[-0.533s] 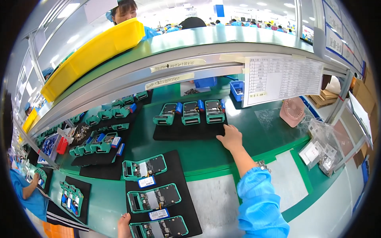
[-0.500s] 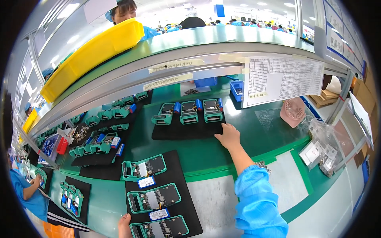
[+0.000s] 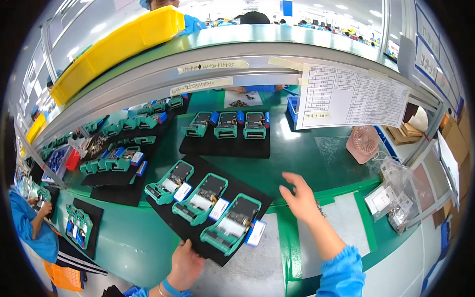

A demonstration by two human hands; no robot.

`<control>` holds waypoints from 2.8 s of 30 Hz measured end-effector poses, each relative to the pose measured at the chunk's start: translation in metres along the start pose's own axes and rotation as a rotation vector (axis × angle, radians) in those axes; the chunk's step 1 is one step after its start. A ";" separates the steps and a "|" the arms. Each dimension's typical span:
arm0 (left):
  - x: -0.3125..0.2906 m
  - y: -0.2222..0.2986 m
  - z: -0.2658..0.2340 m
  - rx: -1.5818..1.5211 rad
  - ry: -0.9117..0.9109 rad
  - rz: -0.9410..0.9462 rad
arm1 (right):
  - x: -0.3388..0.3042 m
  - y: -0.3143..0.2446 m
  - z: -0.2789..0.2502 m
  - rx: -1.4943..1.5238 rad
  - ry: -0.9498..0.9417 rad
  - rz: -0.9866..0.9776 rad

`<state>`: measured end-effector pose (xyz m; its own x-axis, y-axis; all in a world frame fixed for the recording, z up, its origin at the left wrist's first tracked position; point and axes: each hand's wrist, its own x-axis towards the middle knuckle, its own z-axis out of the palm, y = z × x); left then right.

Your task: The person installs batteries and internal components into electronic device housings by hand, presses them into place, and shifts trays of assembled housings across the workbench.

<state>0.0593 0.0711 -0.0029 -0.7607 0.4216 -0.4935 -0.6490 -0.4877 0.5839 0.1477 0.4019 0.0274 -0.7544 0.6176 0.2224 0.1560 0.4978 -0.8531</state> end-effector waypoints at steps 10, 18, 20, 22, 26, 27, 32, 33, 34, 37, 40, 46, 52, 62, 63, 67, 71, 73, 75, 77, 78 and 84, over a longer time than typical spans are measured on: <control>0.062 -0.070 0.114 0.055 -0.299 -0.325 | -0.135 0.065 -0.037 0.022 0.338 0.097; 0.116 -0.084 0.145 0.174 -0.479 -0.517 | -0.126 0.058 -0.034 0.035 0.423 0.062; 0.115 -0.076 0.140 0.252 -0.486 -0.520 | -0.128 0.059 -0.035 0.108 0.410 0.110; 0.109 -0.065 0.122 0.306 -0.532 -0.546 | -0.126 0.061 -0.034 0.120 0.400 0.195; 0.053 -0.072 0.069 0.191 -0.754 -0.587 | -0.126 0.089 -0.031 0.085 0.414 0.119; 0.025 -0.068 0.060 0.188 -0.790 -0.588 | -0.126 0.084 -0.032 0.079 0.405 0.134; -0.061 -0.023 -0.001 -0.096 -0.898 -0.809 | -0.129 0.076 -0.036 -0.055 0.335 0.126; -0.068 -0.012 -0.015 -0.112 -0.872 -0.780 | -0.128 0.076 -0.032 -0.058 0.331 0.105; -0.075 0.004 -0.024 -0.074 -0.902 -0.700 | -0.127 0.077 -0.031 -0.063 0.336 0.086; -0.088 0.068 -0.042 0.087 -0.904 -0.423 | -0.128 0.077 -0.033 -0.208 0.333 0.038; -0.088 0.122 -0.066 0.294 -0.688 -0.029 | -0.129 0.095 -0.038 -0.191 0.317 0.031; -0.039 0.214 -0.182 1.164 0.421 0.900 | -0.126 0.124 -0.047 -0.242 0.318 0.052; -0.026 0.243 -0.215 1.803 0.718 0.707 | -0.126 0.125 -0.047 -0.286 0.308 0.021; -0.022 0.247 -0.208 1.877 0.732 0.548 | -0.126 0.112 -0.036 -0.332 0.330 0.012; -0.021 0.249 -0.204 1.869 0.745 0.540 | -0.126 0.114 -0.037 -0.329 0.338 0.025; -0.017 0.250 -0.203 1.746 0.642 0.438 | -0.125 0.113 -0.037 -0.228 0.311 0.042; -0.030 0.205 -0.171 1.732 0.469 0.438 | -0.122 0.124 -0.037 -0.188 0.295 0.026; -0.035 0.183 -0.143 1.858 0.413 0.434 | -0.119 0.127 -0.034 -0.170 0.280 0.033; -0.040 0.167 -0.125 1.867 0.297 0.446 | -0.126 0.110 -0.041 -0.210 0.286 0.032; -0.042 0.153 -0.109 1.847 0.187 0.440 | -0.124 0.110 -0.039 -0.203 0.290 0.035; -0.039 0.145 -0.100 1.831 0.107 0.433 | -0.127 0.108 -0.041 -0.207 0.303 0.046; -0.036 0.102 -0.072 1.795 -0.138 0.527 | -0.129 0.053 -0.024 -0.351 0.398 0.076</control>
<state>0.0201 -0.0490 0.0279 -0.7896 0.6101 -0.0661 0.4684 0.6688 0.5773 0.2688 0.3631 -0.0355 -0.4431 0.8092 0.3857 0.4561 0.5739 -0.6801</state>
